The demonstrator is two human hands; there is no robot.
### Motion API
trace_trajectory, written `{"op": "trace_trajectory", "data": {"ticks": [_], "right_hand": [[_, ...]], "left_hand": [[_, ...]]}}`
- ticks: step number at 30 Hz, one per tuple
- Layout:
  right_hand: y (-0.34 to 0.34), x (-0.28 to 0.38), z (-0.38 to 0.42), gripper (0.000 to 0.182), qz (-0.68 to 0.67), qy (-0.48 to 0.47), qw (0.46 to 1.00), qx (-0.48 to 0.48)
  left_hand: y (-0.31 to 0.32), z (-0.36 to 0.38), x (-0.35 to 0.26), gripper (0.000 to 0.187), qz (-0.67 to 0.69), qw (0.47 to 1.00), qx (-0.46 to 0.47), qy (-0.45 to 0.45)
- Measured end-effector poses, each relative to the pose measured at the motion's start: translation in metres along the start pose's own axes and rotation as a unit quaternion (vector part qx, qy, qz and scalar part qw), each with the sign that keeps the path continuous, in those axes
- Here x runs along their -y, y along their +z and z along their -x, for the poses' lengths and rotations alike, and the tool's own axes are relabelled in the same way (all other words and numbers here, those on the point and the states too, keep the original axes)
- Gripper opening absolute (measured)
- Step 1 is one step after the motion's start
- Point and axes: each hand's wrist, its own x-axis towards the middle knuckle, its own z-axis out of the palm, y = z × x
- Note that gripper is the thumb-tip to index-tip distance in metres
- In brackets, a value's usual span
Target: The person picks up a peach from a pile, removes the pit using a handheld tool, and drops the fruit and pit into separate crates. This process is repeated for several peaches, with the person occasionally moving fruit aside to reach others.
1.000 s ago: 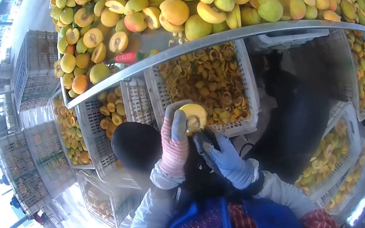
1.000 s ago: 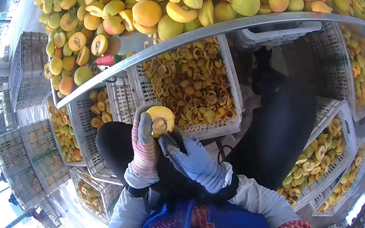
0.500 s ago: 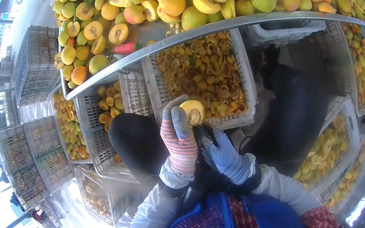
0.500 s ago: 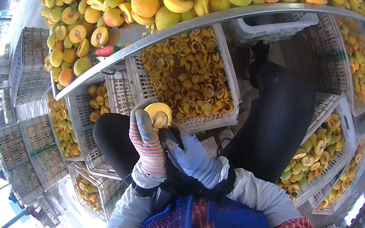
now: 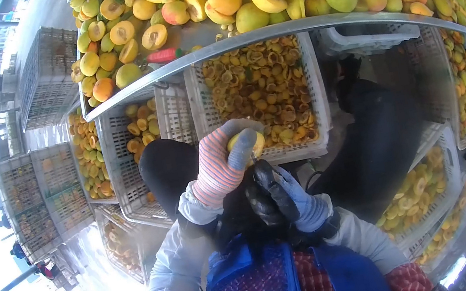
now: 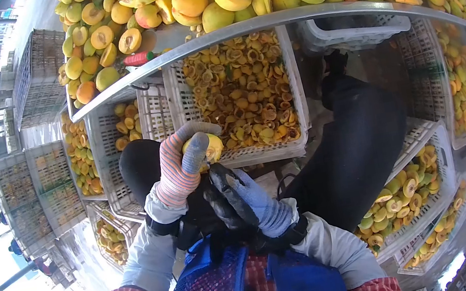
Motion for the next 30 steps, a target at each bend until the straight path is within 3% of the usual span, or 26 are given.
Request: {"op": "trace_trajectory", "data": {"ticks": [3,7,10,12,13,14,16,20,23,26,29,30], "right_hand": [[0.006,0.014,0.004,0.031,-0.052,0.062,0.989,0.123],[0.006,0.011,0.005,0.032,-0.035,0.057,0.994,0.089],[0.008,0.004,0.002,0.034,0.07,-0.018,0.997,-0.001],[0.009,0.004,0.003,0.035,0.097,0.006,0.994,-0.047],[0.01,0.009,0.004,0.035,0.079,0.063,0.994,-0.051],[0.011,0.013,0.004,0.035,0.059,0.12,0.99,-0.054],[0.008,0.011,0.005,0.037,0.043,0.09,0.995,0.006],[0.021,0.015,0.005,0.041,0.0,0.08,0.995,0.058],[0.011,0.014,-0.003,0.044,-0.162,0.178,0.961,0.138],[0.012,0.011,-0.009,0.045,-0.373,0.234,0.868,0.23],[0.011,0.008,-0.01,0.046,-0.422,0.221,0.829,0.292],[0.01,0.006,-0.01,0.046,-0.405,0.211,0.842,0.288]], "left_hand": [[0.0,0.001,0.002,0.035,-0.044,0.998,-0.01,0.044],[0.004,0.0,0.01,0.033,-0.051,0.999,-0.009,0.015],[0.011,0.0,0.013,0.032,0.035,0.997,-0.027,-0.064],[0.012,0.001,0.023,0.032,0.12,0.988,-0.014,-0.101],[0.012,0.0,0.026,0.032,0.161,0.98,-0.008,-0.117],[0.012,0.001,0.027,0.032,0.175,0.977,-0.014,-0.12],[0.014,0.004,0.028,0.033,0.201,0.971,-0.028,-0.126],[0.016,0.005,0.028,0.035,0.091,0.994,-0.043,-0.047],[0.013,0.003,0.029,0.038,0.145,0.987,-0.007,-0.064],[0.011,0.003,0.033,0.038,0.243,0.963,0.026,-0.115],[0.018,0.005,0.035,0.046,0.323,0.93,0.033,-0.171],[0.021,0.006,0.036,0.046,0.383,0.904,0.014,-0.189]]}}
